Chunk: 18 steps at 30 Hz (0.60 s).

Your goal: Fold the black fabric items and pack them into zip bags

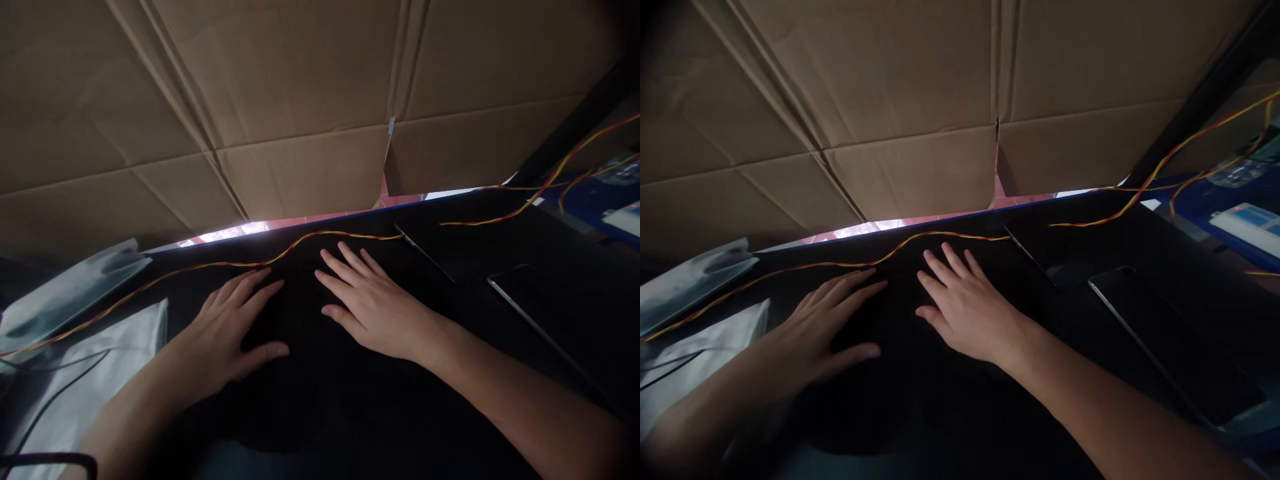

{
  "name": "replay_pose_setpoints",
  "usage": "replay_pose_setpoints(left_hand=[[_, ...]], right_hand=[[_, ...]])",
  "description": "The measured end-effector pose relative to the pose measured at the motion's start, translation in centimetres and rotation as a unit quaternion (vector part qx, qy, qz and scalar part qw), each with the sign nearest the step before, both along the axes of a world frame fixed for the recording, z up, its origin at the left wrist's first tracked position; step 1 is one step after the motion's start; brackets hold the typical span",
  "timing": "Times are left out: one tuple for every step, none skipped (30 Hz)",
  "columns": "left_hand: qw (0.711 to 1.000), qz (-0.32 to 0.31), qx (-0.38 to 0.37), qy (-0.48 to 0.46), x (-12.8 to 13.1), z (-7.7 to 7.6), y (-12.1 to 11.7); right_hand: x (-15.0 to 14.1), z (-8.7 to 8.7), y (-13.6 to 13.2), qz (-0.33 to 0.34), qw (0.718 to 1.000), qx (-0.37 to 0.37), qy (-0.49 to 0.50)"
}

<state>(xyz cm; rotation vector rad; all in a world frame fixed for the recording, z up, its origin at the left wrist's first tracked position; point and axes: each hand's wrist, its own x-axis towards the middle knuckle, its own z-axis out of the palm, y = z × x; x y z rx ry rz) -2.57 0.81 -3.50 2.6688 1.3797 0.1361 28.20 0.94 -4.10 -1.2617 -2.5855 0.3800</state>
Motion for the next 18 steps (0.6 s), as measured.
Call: replay_pose_setpoints(left_hand=[[1.0, -0.003, -0.017, 0.009, -0.2, 0.0, -0.3], [0.999, -0.01, -0.035, 0.017, -0.3, 0.0, -0.5], [0.998, -0.016, -0.052, 0.024, -0.5, 0.1, -0.8], [0.997, -0.019, -0.068, 0.032, -0.7, 0.2, -1.1], [0.996, -0.019, -0.083, 0.039, -0.8, 0.4, -1.4], [0.994, -0.016, -0.098, 0.046, -0.9, 0.5, -1.6], [0.993, -0.011, -0.11, 0.051, -1.1, 0.7, -1.9], [0.992, -0.004, -0.117, 0.055, -1.2, 0.8, -2.1], [0.991, 0.003, -0.121, 0.06, -1.3, 0.9, -2.2], [0.99, 0.004, -0.122, 0.064, -1.3, 1.0, -2.3], [0.991, 0.005, -0.116, 0.066, -1.3, 1.0, -2.2], [0.992, 0.005, -0.103, 0.066, -1.1, 1.1, -2.1], [0.995, 0.006, -0.082, 0.061, -0.9, 1.1, -1.8], [0.997, 0.01, -0.054, 0.052, -0.6, 1.2, -1.5], [0.999, 0.019, -0.019, 0.038, -0.2, 1.3, -1.0], [0.999, 0.032, 0.018, 0.024, 0.3, 1.3, -0.6], [0.998, 0.049, 0.049, 0.015, 0.7, 1.4, -0.1], [0.995, 0.065, 0.073, 0.012, 1.0, 1.4, 0.3]], right_hand=[[0.1, -0.1, 0.2, -0.01, 1.0, -0.002, -0.005], [0.2, -0.2, 0.4, -0.017, 1.0, -0.014, -0.011], [0.3, -0.3, 0.5, -0.022, 0.999, -0.031, -0.017], [0.4, -0.3, 0.6, -0.026, 0.998, -0.047, -0.02], [0.5, -0.3, 0.7, -0.028, 0.998, -0.056, -0.02], [0.6, -0.1, 0.8, -0.03, 0.998, -0.057, -0.014], [0.7, 0.0, 0.8, -0.031, 0.998, -0.049, -0.003], [0.8, 0.2, 1.0, -0.033, 0.999, -0.035, 0.012], [0.9, 0.3, 1.1, -0.035, 0.999, -0.017, 0.028], [1.0, 0.4, 1.3, -0.04, 0.998, 0.004, 0.046], [1.0, 0.4, 1.5, -0.048, 0.997, 0.027, 0.063], [1.1, 0.3, 1.7, -0.058, 0.994, 0.05, 0.076], [1.1, 0.2, 1.9, -0.067, 0.992, 0.069, 0.084], [1.2, 0.0, 2.1, -0.073, 0.99, 0.084, 0.086], [1.2, -0.2, 2.2, -0.075, 0.99, 0.091, 0.083], [1.3, -0.4, 2.4, -0.071, 0.99, 0.09, 0.078], [1.3, -0.5, 2.6, -0.065, 0.992, 0.082, 0.073], [1.4, -0.7, 2.7, -0.059, 0.993, 0.07, 0.074]])
